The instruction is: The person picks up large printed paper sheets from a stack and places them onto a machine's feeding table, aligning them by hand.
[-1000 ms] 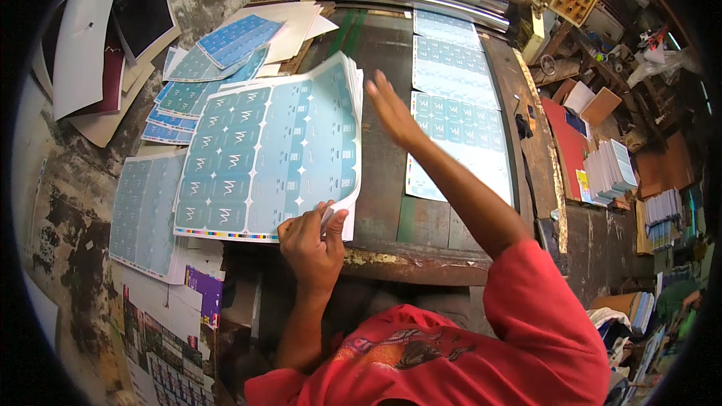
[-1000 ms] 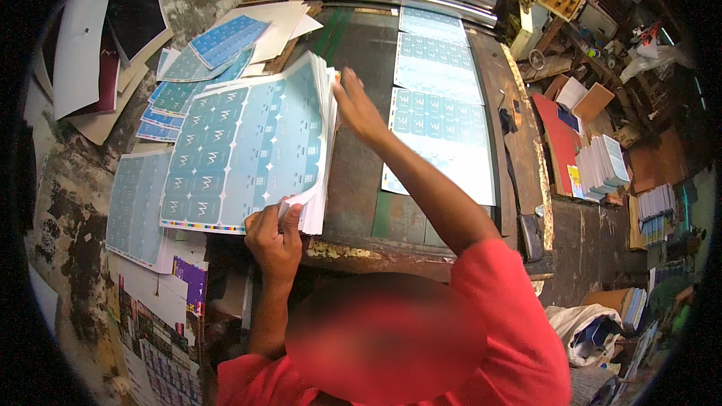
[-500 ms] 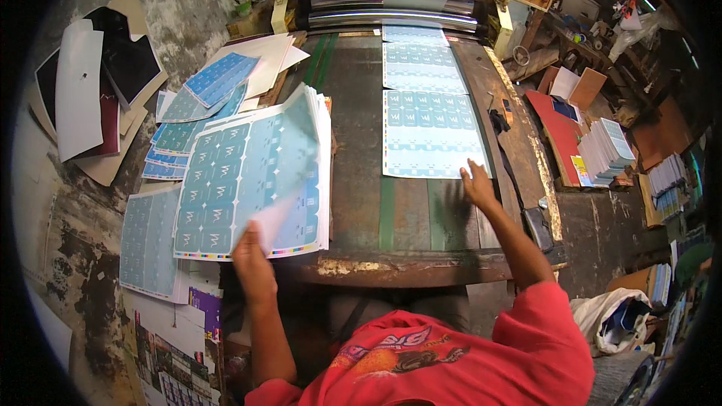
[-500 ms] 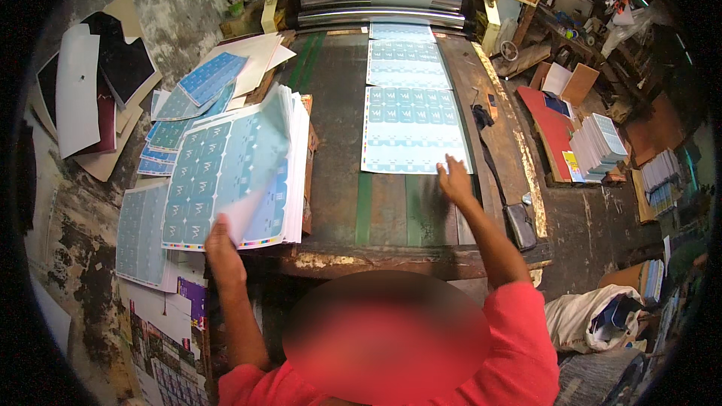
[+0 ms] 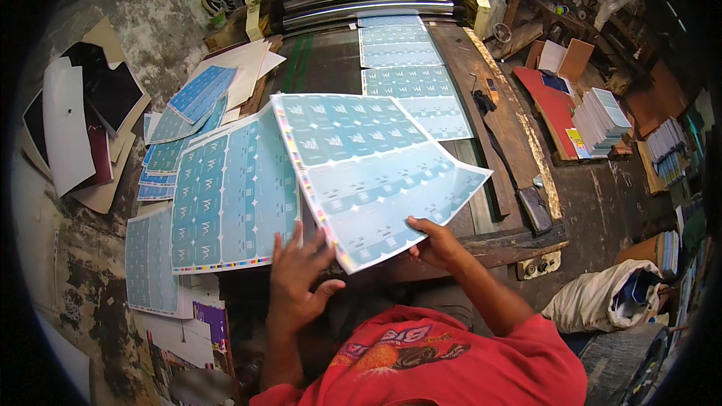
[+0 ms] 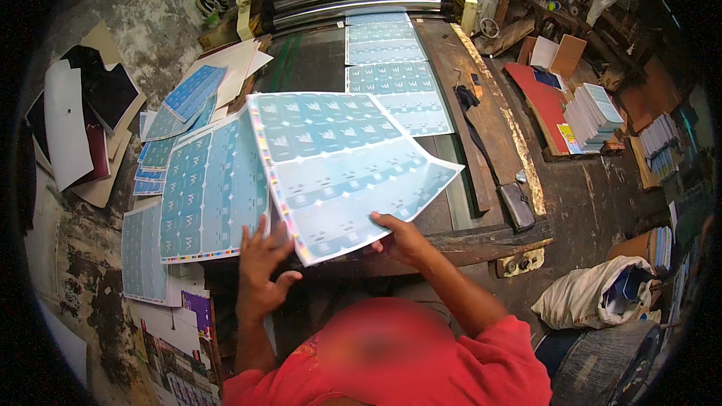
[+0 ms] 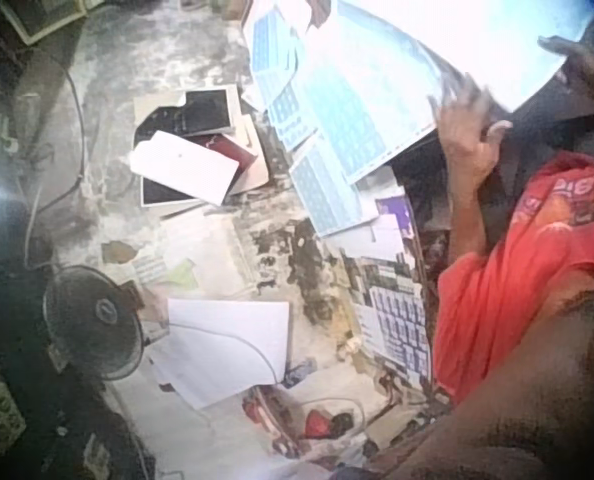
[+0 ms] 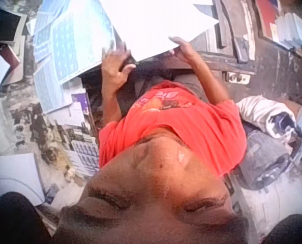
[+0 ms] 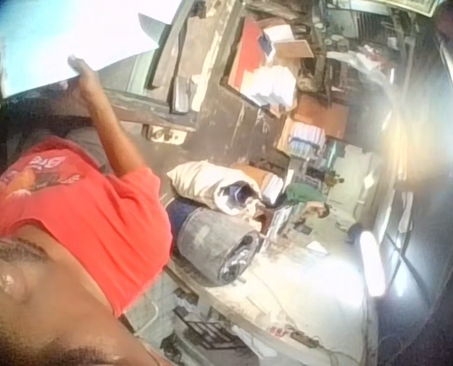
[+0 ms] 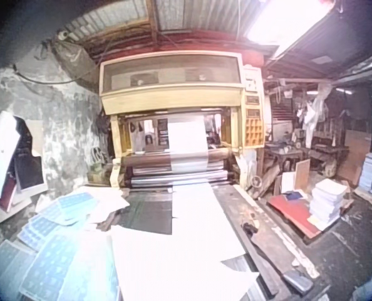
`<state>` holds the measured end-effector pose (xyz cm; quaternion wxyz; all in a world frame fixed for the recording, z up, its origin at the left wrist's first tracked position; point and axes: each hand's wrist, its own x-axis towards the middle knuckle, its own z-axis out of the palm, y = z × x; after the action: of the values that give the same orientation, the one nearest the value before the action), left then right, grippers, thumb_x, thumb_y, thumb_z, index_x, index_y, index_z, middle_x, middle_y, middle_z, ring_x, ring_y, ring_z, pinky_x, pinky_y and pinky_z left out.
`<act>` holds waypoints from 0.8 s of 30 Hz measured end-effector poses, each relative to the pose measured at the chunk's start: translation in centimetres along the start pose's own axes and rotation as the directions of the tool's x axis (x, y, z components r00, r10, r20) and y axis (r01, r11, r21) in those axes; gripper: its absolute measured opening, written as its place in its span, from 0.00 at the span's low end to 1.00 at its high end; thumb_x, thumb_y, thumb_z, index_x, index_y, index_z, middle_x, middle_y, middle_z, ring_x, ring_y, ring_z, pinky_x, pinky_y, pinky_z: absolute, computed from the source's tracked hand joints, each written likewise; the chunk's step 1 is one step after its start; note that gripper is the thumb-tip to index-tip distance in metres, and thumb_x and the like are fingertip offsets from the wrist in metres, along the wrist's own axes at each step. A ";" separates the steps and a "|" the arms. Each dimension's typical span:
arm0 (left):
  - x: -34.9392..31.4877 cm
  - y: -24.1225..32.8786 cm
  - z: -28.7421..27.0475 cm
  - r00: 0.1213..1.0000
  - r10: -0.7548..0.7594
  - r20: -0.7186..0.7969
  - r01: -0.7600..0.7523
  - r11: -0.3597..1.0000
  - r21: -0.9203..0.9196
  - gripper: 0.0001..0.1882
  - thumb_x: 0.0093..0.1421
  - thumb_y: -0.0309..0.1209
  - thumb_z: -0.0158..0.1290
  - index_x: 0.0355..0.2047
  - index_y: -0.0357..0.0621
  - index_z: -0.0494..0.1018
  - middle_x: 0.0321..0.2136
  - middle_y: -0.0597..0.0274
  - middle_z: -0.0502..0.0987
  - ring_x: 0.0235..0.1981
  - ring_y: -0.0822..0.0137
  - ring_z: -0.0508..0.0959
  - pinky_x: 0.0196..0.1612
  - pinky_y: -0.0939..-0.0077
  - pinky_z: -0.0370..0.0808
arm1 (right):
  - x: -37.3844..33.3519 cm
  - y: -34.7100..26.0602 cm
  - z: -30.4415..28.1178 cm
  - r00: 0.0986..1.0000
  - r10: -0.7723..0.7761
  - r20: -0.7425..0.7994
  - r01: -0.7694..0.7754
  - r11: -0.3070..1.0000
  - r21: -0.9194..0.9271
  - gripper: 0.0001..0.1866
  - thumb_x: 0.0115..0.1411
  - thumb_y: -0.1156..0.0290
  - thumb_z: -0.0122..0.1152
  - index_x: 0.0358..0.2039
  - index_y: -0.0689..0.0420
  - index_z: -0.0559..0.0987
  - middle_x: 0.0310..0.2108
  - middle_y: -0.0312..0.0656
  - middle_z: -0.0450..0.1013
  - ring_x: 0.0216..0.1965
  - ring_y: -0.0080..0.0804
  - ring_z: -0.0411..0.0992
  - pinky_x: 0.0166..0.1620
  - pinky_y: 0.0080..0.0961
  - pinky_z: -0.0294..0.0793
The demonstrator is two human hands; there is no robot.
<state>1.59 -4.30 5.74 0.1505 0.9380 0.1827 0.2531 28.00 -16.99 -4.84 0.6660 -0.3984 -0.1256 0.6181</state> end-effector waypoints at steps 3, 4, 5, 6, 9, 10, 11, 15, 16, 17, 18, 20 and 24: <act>-0.3 -2.4 -0.5 0.982 -0.172 -0.076 0.179 0.980 0.087 0.35 0.53 0.50 0.61 0.57 0.43 0.70 0.63 0.51 0.64 0.67 0.48 0.57 0.67 0.48 0.51 | 0.1 3.9 -4.8 0.987 0.078 -0.138 -0.066 0.994 0.087 0.18 0.65 0.60 0.56 0.46 0.61 0.70 0.28 0.43 0.74 0.22 0.28 0.71 0.32 0.33 0.76; -0.3 -2.9 -0.4 0.975 -0.211 -0.067 0.219 0.963 0.157 0.31 0.56 0.44 0.60 0.56 0.43 0.70 0.61 0.51 0.67 0.66 0.50 0.61 0.66 0.52 0.55 | -0.4 5.2 -5.9 0.980 0.096 -0.172 -0.076 0.990 0.120 0.17 0.65 0.60 0.56 0.46 0.60 0.70 0.28 0.44 0.74 0.22 0.28 0.72 0.33 0.34 0.76; -1.1 -3.8 -0.1 0.974 -0.212 -0.074 0.222 0.960 0.173 0.30 0.56 0.42 0.60 0.56 0.43 0.70 0.60 0.51 0.68 0.65 0.51 0.63 0.65 0.52 0.57 | -0.7 6.2 -6.7 0.973 0.118 -0.198 -0.089 0.984 0.152 0.17 0.66 0.60 0.55 0.45 0.60 0.70 0.28 0.44 0.74 0.22 0.28 0.72 0.34 0.35 0.77; -2.1 -4.9 0.4 0.973 -0.215 -0.081 0.227 0.955 0.193 0.28 0.56 0.40 0.60 0.56 0.44 0.71 0.59 0.51 0.69 0.63 0.51 0.65 0.64 0.53 0.58 | -0.8 7.1 -7.3 0.968 0.133 -0.214 -0.104 0.984 0.143 0.17 0.66 0.59 0.54 0.45 0.59 0.70 0.27 0.44 0.74 0.23 0.28 0.72 0.35 0.36 0.77; -2.1 -5.1 0.7 0.968 -0.186 -0.171 0.218 0.956 0.194 0.22 0.54 0.30 0.61 0.50 0.43 0.75 0.51 0.53 0.77 0.57 0.52 0.73 0.57 0.57 0.66 | -1.1 9.0 -9.0 0.945 0.171 -0.278 -0.127 0.977 0.171 0.17 0.67 0.57 0.52 0.46 0.58 0.70 0.26 0.44 0.74 0.23 0.29 0.72 0.37 0.39 0.78; -2.2 -5.3 0.9 0.964 -0.184 -0.190 0.217 0.962 0.167 0.21 0.53 0.29 0.62 0.49 0.43 0.76 0.50 0.53 0.77 0.56 0.53 0.74 0.56 0.58 0.66 | -1.0 9.0 -9.4 0.938 0.181 -0.294 -0.126 0.972 0.197 0.18 0.67 0.56 0.52 0.47 0.58 0.70 0.26 0.44 0.74 0.23 0.30 0.72 0.38 0.40 0.79; -2.2 -5.4 0.9 0.961 -0.181 -0.208 0.213 0.967 0.139 0.21 0.51 0.28 0.63 0.47 0.43 0.77 0.49 0.54 0.78 0.55 0.53 0.75 0.55 0.59 0.67 | -0.8 9.0 -9.8 0.931 0.191 -0.310 -0.124 0.967 0.224 0.18 0.67 0.56 0.51 0.47 0.58 0.70 0.26 0.44 0.74 0.23 0.30 0.72 0.39 0.42 0.79; -1.7 -5.1 -0.8 0.966 -0.239 -0.097 0.238 0.971 -0.021 0.21 0.54 0.38 0.62 0.45 0.38 0.78 0.48 0.51 0.79 0.54 0.51 0.75 0.56 0.59 0.67 | 1.5 8.0 -11.4 0.922 0.195 -0.335 -0.075 0.938 0.339 0.22 0.67 0.52 0.50 0.51 0.57 0.67 0.29 0.48 0.75 0.25 0.35 0.73 0.40 0.44 0.79; -2.0 -5.5 -0.7 0.965 -0.245 -0.095 0.243 0.969 -0.037 0.21 0.57 0.39 0.59 0.45 0.37 0.77 0.48 0.50 0.79 0.54 0.49 0.75 0.57 0.58 0.66 | 2.0 7.1 -10.8 0.903 0.209 -0.375 -0.113 0.958 0.262 0.24 0.67 0.51 0.51 0.52 0.57 0.67 0.30 0.49 0.75 0.25 0.37 0.73 0.41 0.45 0.79; -2.2 -5.8 -0.4 0.966 -0.243 -0.089 0.238 0.969 -0.061 0.21 0.61 0.40 0.56 0.45 0.35 0.77 0.48 0.50 0.79 0.53 0.48 0.75 0.59 0.57 0.65 | 2.5 6.8 -10.8 0.891 0.176 -0.419 -0.060 0.959 0.276 0.25 0.66 0.51 0.52 0.53 0.56 0.66 0.31 0.49 0.75 0.27 0.39 0.74 0.41 0.45 0.79; -2.6 -6.2 0.0 0.957 -0.271 -0.105 0.261 0.960 -0.102 0.21 0.64 0.41 0.51 0.45 0.34 0.77 0.48 0.49 0.79 0.54 0.48 0.74 0.60 0.57 0.64 | 3.3 6.7 -11.5 0.918 0.166 -0.359 -0.061 0.957 0.285 0.24 0.66 0.51 0.52 0.53 0.55 0.66 0.33 0.49 0.74 0.28 0.37 0.73 0.41 0.44 0.78; -6.2 -14.8 3.6 0.969 -0.140 -0.201 0.116 0.985 -0.128 0.20 0.66 0.41 0.48 0.42 0.34 0.78 0.45 0.50 0.80 0.51 0.48 0.76 0.61 0.54 0.63 | 4.8 6.1 -11.3 0.942 0.127 -0.311 -0.019 0.945 0.326 0.22 0.66 0.51 0.52 0.50 0.55 0.66 0.36 0.47 0.69 0.28 0.32 0.69 0.44 0.45 0.76; -2.4 -5.3 -1.7 0.922 -0.357 0.150 0.384 0.891 -0.242 0.23 0.59 0.20 0.52 0.56 0.30 0.69 0.58 0.43 0.69 0.63 0.51 0.64 0.64 0.64 0.62 | 5.6 5.3 -12.5 0.948 0.117 -0.297 -0.023 0.953 0.301 0.27 0.66 0.45 0.48 0.47 0.59 0.69 0.32 0.45 0.73 0.29 0.33 0.72 0.42 0.39 0.77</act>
<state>-2.64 -0.29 4.20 0.3301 0.8685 0.3145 0.1943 33.53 -16.97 -18.47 0.7065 -0.3917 0.0886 0.5827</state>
